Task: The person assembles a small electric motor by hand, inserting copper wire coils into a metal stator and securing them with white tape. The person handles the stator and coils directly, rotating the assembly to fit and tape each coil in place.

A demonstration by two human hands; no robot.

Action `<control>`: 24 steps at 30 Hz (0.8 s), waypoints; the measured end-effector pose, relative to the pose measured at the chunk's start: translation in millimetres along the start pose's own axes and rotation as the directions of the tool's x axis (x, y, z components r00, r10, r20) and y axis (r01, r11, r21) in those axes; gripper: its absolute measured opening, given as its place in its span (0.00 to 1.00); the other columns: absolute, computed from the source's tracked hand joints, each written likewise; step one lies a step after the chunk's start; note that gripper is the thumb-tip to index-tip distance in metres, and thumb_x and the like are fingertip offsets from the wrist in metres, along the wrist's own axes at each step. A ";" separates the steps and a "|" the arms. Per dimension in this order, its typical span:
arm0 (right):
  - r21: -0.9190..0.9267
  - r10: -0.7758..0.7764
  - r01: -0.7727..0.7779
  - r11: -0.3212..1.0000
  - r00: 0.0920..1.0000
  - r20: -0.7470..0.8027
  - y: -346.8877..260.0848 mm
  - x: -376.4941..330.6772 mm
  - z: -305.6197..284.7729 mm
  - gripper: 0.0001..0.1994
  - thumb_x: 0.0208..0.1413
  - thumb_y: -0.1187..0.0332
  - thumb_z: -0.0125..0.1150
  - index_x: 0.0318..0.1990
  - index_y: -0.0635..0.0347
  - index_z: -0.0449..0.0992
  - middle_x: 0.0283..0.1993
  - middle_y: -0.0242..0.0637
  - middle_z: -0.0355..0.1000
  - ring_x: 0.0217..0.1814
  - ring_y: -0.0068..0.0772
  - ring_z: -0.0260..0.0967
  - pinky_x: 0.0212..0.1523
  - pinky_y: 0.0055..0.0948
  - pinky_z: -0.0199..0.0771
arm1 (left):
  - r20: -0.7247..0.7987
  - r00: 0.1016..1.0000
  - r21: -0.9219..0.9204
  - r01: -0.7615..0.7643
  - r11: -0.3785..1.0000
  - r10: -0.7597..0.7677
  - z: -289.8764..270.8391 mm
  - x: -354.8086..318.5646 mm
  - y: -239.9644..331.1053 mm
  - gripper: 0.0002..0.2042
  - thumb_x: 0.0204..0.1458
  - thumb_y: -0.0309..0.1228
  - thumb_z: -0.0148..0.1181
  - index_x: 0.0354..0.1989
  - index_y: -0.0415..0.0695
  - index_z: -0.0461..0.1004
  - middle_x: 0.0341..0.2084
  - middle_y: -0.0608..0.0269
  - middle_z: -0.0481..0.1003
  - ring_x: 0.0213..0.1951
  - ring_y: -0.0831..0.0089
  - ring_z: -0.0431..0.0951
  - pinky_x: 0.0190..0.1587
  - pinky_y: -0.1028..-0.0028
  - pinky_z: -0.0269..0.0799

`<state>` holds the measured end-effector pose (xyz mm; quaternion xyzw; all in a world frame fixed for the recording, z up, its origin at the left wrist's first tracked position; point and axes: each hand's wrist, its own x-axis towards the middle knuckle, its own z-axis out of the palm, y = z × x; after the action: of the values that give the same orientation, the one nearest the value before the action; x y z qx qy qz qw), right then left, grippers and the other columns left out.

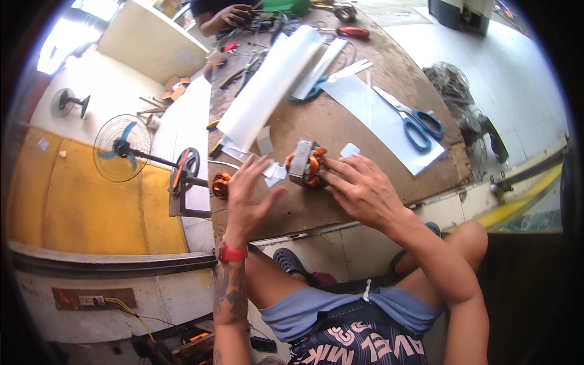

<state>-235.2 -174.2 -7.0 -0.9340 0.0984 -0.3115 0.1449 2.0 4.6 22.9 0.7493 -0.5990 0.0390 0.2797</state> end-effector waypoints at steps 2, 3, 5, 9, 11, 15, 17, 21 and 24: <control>0.016 0.023 -0.021 1.000 0.996 -0.088 -1.3 0.4 -10.4 0.19 0.61 0.65 0.67 0.59 0.56 0.79 0.58 0.40 0.75 0.57 0.42 0.73 0.66 0.45 0.69 | -0.190 0.864 -0.303 0.401 0.865 -0.467 -17.9 -22.6 2.0 0.25 0.58 0.35 0.71 0.64 0.48 0.76 0.52 0.55 0.78 0.62 0.54 0.72 0.68 0.56 0.61; 0.051 0.070 -0.065 0.997 0.993 -0.091 -2.2 -0.1 -15.6 0.20 0.61 0.66 0.67 0.59 0.56 0.79 0.56 0.40 0.76 0.56 0.42 0.73 0.65 0.45 0.69 | -0.156 0.905 -0.161 0.372 0.914 -0.396 -21.0 -33.1 4.7 0.24 0.59 0.36 0.69 0.64 0.47 0.75 0.52 0.55 0.77 0.61 0.55 0.71 0.67 0.55 0.61; 0.036 0.091 -0.087 0.996 0.987 -0.135 -4.1 0.4 -23.8 0.19 0.59 0.67 0.69 0.58 0.55 0.79 0.48 0.39 0.75 0.53 0.42 0.73 0.59 0.44 0.72 | -0.041 0.944 0.128 0.330 0.935 -0.328 -18.6 -47.9 12.3 0.23 0.61 0.36 0.66 0.65 0.47 0.75 0.53 0.54 0.75 0.58 0.55 0.70 0.66 0.55 0.61; 0.030 0.037 -0.033 0.999 0.991 -0.131 -14.0 0.2 -30.5 0.17 0.59 0.66 0.70 0.55 0.55 0.80 0.47 0.37 0.75 0.51 0.41 0.73 0.56 0.42 0.71 | 0.091 0.973 0.343 0.168 0.924 -0.211 -0.2 -50.8 27.0 0.26 0.63 0.48 0.62 0.67 0.50 0.73 0.66 0.56 0.67 0.65 0.57 0.63 0.67 0.55 0.56; 0.079 0.004 0.006 0.997 0.991 -0.131 -21.0 -1.8 -28.7 0.15 0.58 0.66 0.70 0.52 0.55 0.81 0.46 0.37 0.75 0.50 0.40 0.73 0.55 0.41 0.71 | 0.136 0.979 0.304 0.102 0.947 -0.149 -4.8 -53.6 31.8 0.29 0.60 0.52 0.63 0.67 0.52 0.73 0.67 0.59 0.67 0.65 0.57 0.63 0.66 0.55 0.56; 0.225 -0.011 0.020 0.974 0.999 -0.041 -32.5 -11.0 -23.7 0.11 0.58 0.64 0.71 0.46 0.55 0.81 0.42 0.35 0.75 0.48 0.39 0.73 0.54 0.40 0.72 | 0.160 0.986 0.220 -0.073 0.973 0.037 -17.6 -71.5 45.0 0.20 0.54 0.43 0.72 0.53 0.51 0.80 0.56 0.65 0.79 0.59 0.63 0.73 0.62 0.63 0.62; 0.357 -0.032 0.020 0.934 0.999 0.029 -43.1 -16.8 -17.9 0.12 0.58 0.62 0.71 0.46 0.55 0.81 0.42 0.35 0.75 0.48 0.39 0.73 0.52 0.39 0.74 | 0.114 0.982 0.192 -0.169 0.967 0.149 -17.6 -80.3 52.8 0.11 0.53 0.26 0.73 0.45 0.48 0.83 0.44 0.65 0.84 0.49 0.65 0.81 0.55 0.68 0.71; 0.584 -0.016 -0.033 0.811 0.997 0.080 -67.7 -26.8 -3.8 0.12 0.61 0.62 0.69 0.49 0.55 0.80 0.41 0.40 0.75 0.46 0.44 0.74 0.48 0.41 0.78 | 0.241 0.930 -0.461 0.362 0.810 -0.278 -6.5 -97.4 81.5 0.07 0.60 0.19 0.66 0.46 0.40 0.79 0.42 0.56 0.84 0.41 0.69 0.84 0.46 0.72 0.80; 0.687 0.049 -0.112 0.718 0.993 0.111 -69.9 -31.8 -2.2 0.11 0.62 0.68 0.67 0.50 0.58 0.79 0.40 0.43 0.76 0.45 0.47 0.76 0.46 0.40 0.79 | 0.259 0.872 -0.780 0.442 0.444 -0.415 9.6 -101.2 101.2 0.07 0.65 0.22 0.62 0.49 0.39 0.76 0.40 0.59 0.82 0.43 0.74 0.83 0.48 0.73 0.79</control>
<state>-255.0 -100.3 0.3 -0.8196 0.0093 -0.2789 0.5004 -122.0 76.0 12.7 0.6586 -0.3421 -0.3260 0.5856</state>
